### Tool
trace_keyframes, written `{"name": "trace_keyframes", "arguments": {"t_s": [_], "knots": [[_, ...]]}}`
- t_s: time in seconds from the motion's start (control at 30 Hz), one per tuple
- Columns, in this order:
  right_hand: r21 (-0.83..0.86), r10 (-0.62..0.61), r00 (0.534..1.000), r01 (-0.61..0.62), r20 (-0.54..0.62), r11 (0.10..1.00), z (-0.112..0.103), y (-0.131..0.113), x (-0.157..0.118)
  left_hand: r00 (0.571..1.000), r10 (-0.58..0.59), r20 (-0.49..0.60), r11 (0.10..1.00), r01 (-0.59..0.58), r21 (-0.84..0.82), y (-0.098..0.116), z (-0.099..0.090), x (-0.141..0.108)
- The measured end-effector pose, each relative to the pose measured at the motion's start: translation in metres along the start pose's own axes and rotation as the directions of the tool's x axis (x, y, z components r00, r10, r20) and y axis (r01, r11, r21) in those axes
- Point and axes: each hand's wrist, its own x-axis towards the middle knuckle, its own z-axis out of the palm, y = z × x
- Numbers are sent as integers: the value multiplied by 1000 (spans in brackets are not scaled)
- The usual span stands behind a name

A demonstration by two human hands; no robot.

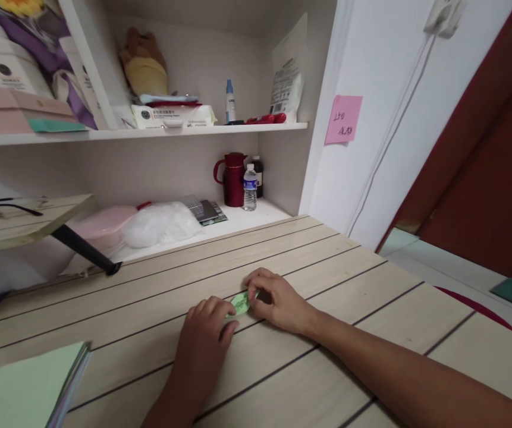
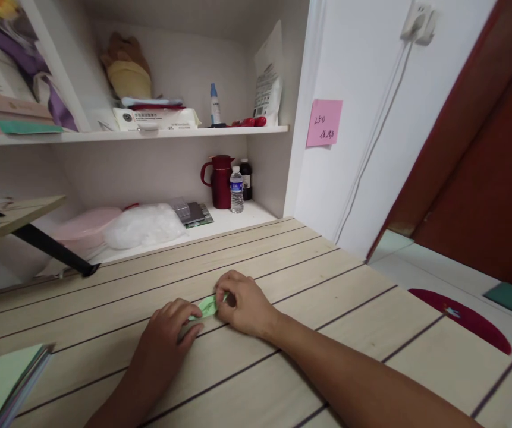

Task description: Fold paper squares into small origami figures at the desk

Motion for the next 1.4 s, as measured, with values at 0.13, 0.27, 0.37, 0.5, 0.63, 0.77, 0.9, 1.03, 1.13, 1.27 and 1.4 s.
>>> {"name": "trace_keyframes", "arguments": {"t_s": [0.13,0.27,0.37,0.5,0.63,0.77,0.9,1.03,1.13,1.27,1.4], "knots": [[-48,11,1000,-12,-19,999,2,3,0,1000,25,1,1000,-25,18,-1,2,-1],[-75,42,999,-44,-28,996,2,3,0,998,60,-9,997,-60,47,1,1,-2],[-72,50,998,-53,-39,996,1,1,0,995,100,-7,991,-99,87,3,1,-2],[-64,44,998,-47,-50,997,2,-1,0,993,119,23,984,-121,128,4,1,0],[-63,28,998,-31,-57,998,5,1,-1,992,113,48,984,-118,132,6,0,0],[-106,3,999,-7,-32,994,9,2,-1,992,118,44,985,-123,124,7,-2,-1],[-187,-46,999,45,1,981,10,1,-2,991,125,45,985,-129,111,6,-2,0],[-198,-69,998,69,6,978,10,-1,-1,992,122,40,987,-126,98,5,-1,0],[-222,-84,996,83,6,971,10,-2,-1,992,118,40,989,-121,85,5,-1,0],[-261,-132,991,134,26,956,9,-4,0,993,107,53,991,-110,76,5,-1,1],[-227,-122,992,123,18,966,10,-4,1,993,111,49,992,-113,49,4,-1,1]]}}
